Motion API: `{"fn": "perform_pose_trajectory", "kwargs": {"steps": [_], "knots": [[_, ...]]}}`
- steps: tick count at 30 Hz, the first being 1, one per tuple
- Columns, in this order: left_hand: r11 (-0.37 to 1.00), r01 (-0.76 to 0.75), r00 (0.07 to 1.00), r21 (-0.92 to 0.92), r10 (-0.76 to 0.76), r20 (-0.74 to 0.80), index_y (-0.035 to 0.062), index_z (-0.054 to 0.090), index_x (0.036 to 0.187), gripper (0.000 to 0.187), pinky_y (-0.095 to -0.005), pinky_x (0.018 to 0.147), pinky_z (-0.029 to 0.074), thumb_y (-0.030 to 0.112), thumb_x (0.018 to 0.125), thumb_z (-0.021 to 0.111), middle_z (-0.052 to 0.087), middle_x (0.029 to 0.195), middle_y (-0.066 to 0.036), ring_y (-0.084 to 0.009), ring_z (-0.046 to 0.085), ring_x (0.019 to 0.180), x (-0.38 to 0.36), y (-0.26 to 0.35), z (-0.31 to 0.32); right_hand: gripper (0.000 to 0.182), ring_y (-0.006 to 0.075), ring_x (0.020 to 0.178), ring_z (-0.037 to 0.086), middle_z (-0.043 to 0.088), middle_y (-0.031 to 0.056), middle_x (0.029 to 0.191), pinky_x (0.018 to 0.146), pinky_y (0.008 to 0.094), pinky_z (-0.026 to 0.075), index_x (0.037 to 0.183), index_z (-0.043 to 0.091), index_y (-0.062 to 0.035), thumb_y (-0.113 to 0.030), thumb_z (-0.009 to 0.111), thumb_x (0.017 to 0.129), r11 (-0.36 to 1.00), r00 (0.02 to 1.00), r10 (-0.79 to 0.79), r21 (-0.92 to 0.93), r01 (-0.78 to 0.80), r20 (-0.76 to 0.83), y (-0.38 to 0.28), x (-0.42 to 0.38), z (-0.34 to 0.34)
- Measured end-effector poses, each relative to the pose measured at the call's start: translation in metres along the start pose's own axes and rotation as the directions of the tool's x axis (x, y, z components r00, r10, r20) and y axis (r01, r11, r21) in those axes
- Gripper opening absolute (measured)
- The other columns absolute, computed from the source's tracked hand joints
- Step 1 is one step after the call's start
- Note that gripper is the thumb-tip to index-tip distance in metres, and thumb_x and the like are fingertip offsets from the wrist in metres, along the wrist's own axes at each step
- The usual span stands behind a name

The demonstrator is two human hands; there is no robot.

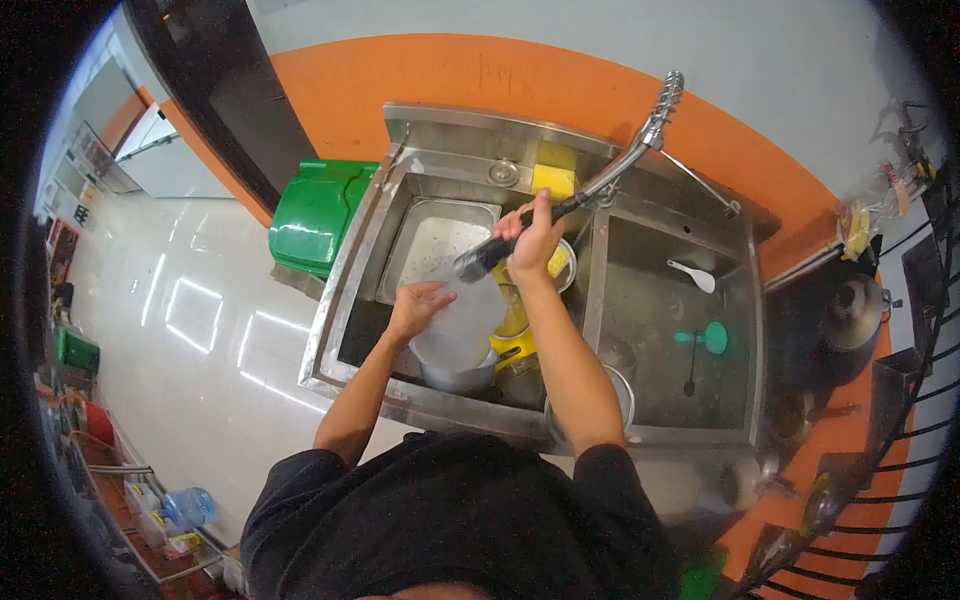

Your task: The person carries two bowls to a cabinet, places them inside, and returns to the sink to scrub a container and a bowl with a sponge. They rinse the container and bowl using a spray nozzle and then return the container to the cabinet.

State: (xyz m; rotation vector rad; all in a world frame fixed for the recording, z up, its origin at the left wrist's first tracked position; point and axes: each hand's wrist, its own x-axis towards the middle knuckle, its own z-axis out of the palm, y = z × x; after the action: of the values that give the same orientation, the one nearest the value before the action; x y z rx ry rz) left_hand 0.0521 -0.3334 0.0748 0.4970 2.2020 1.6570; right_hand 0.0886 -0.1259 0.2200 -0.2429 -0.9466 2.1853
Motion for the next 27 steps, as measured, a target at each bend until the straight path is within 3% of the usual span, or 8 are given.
{"fn": "perform_pose_trajectory", "kwargs": {"steps": [5, 6, 8, 10, 16, 22, 24, 27], "knots": [[0.996, 0.082, 0.996, -0.02, -0.083, -0.014, -0.0016, 0.074, 0.095, 0.036, -0.0298, 0.068, 0.052, 0.032, 0.083, 0.079, 0.072, 0.081, -0.009, -0.0138, 0.065, 0.074, 0.004, -0.016, -0.013, 0.05, 0.0183, 0.042, 0.044, 0.04, 0.005, 0.048, 0.045, 0.0367, 0.043, 0.063, 0.04, -0.0102, -0.041, 0.055, 0.099, 0.969, 0.989, -0.145, -0.205, 0.136, -0.033, 0.001, 0.014, -0.018], [0.944, 0.18, 0.976, -0.278, -0.207, -0.071, -0.0002, 0.074, 0.092, 0.034, -0.0302, 0.069, 0.051, 0.033, 0.085, 0.077, 0.072, 0.079, -0.007, -0.0142, 0.065, 0.075, 0.008, -0.035, -0.016, 0.05, 0.0182, 0.042, 0.044, 0.042, 0.0056, 0.049, 0.045, 0.0364, 0.043, 0.063, 0.041, -0.0098, -0.041, 0.055, 0.099, 0.955, 0.986, -0.16, -0.26, 0.141, -0.055, 0.003, 0.016, -0.025], [0.815, 0.223, 0.89, -0.534, -0.394, -0.23, 0.0057, 0.073, 0.091, 0.03, -0.0348, 0.071, 0.053, 0.035, 0.088, 0.074, 0.07, 0.082, -0.006, -0.0169, 0.065, 0.077, 0.003, -0.04, -0.033, 0.049, 0.0184, 0.045, 0.049, 0.048, 0.0075, 0.052, 0.047, 0.0353, 0.045, 0.063, 0.045, -0.0091, -0.04, 0.055, 0.099, 0.934, 0.992, -0.103, -0.35, 0.069, -0.079, -0.002, 0.013, -0.033], [0.364, 0.256, 0.827, -0.896, -0.563, 0.007, 0.0066, 0.07, 0.101, 0.033, -0.0401, 0.075, 0.056, 0.037, 0.09, 0.072, 0.07, 0.089, -0.008, -0.0199, 0.066, 0.08, -0.021, 0.001, -0.03, 0.047, 0.0196, 0.05, 0.053, 0.051, 0.0077, 0.055, 0.051, 0.0347, 0.049, 0.065, 0.049, -0.0079, -0.039, 0.054, 0.1, 0.922, 0.986, -0.112, -0.384, 0.057, -0.121, 0.003, 0.019, -0.05], [-0.243, 0.193, 0.973, -0.951, -0.079, 0.217, 0.0019, 0.061, 0.122, 0.04, -0.0453, 0.095, 0.054, 0.033, 0.098, 0.058, 0.068, 0.114, -0.014, -0.0252, 0.068, 0.099, -0.016, -0.061, -0.006, 0.05, 0.0137, 0.046, 0.038, 0.032, -0.0001, 0.052, 0.049, 0.031, 0.037, 0.065, 0.042, -0.0113, -0.044, 0.05, 0.101, 0.969, 0.984, -0.104, -0.236, 0.067, -0.145, 0.003, 0.004, -0.015], [0.094, 0.198, 0.958, -0.976, -0.231, 0.172, 0.0006, 0.068, 0.113, 0.042, -0.0416, 0.088, 0.055, 0.038, 0.096, 0.06, 0.071, 0.107, -0.012, -0.0237, 0.069, 0.095, -0.011, -0.029, -0.018, 0.048, 0.0123, 0.045, 0.037, 0.032, -0.0013, 0.052, 0.049, 0.0292, 0.035, 0.066, 0.04, -0.015, -0.046, 0.047, 0.102, 0.991, 0.993, 0.03, -0.124, -0.044, -0.112, -0.013, -0.015, 0.029], [0.952, 0.141, 0.986, -0.272, -0.16, -0.049, 0.0042, 0.074, 0.093, 0.04, -0.0417, 0.077, 0.054, 0.042, 0.094, 0.062, 0.074, 0.091, -0.013, -0.0285, 0.07, 0.086, -0.002, -0.011, -0.02, 0.048, 0.0119, 0.045, 0.035, 0.031, -0.0018, 0.053, 0.049, 0.0288, 0.035, 0.066, 0.039, -0.0156, -0.046, 0.047, 0.102, 0.99, 0.994, 0.099, -0.093, -0.102, -0.034, -0.018, -0.026, 0.045], [0.934, -0.226, 0.973, 0.277, 0.204, 0.106, 0.0086, 0.074, 0.08, 0.035, -0.0449, 0.069, 0.051, 0.041, 0.089, 0.065, 0.072, 0.082, -0.016, -0.0374, 0.067, 0.077, 0.002, 0.014, -0.012, 0.048, 0.0114, 0.045, 0.034, 0.03, -0.0022, 0.054, 0.049, 0.0284, 0.034, 0.067, 0.039, -0.0161, -0.046, 0.045, 0.103, 0.991, 0.993, 0.113, -0.071, -0.112, 0.019, -0.013, -0.026, 0.058]]}}
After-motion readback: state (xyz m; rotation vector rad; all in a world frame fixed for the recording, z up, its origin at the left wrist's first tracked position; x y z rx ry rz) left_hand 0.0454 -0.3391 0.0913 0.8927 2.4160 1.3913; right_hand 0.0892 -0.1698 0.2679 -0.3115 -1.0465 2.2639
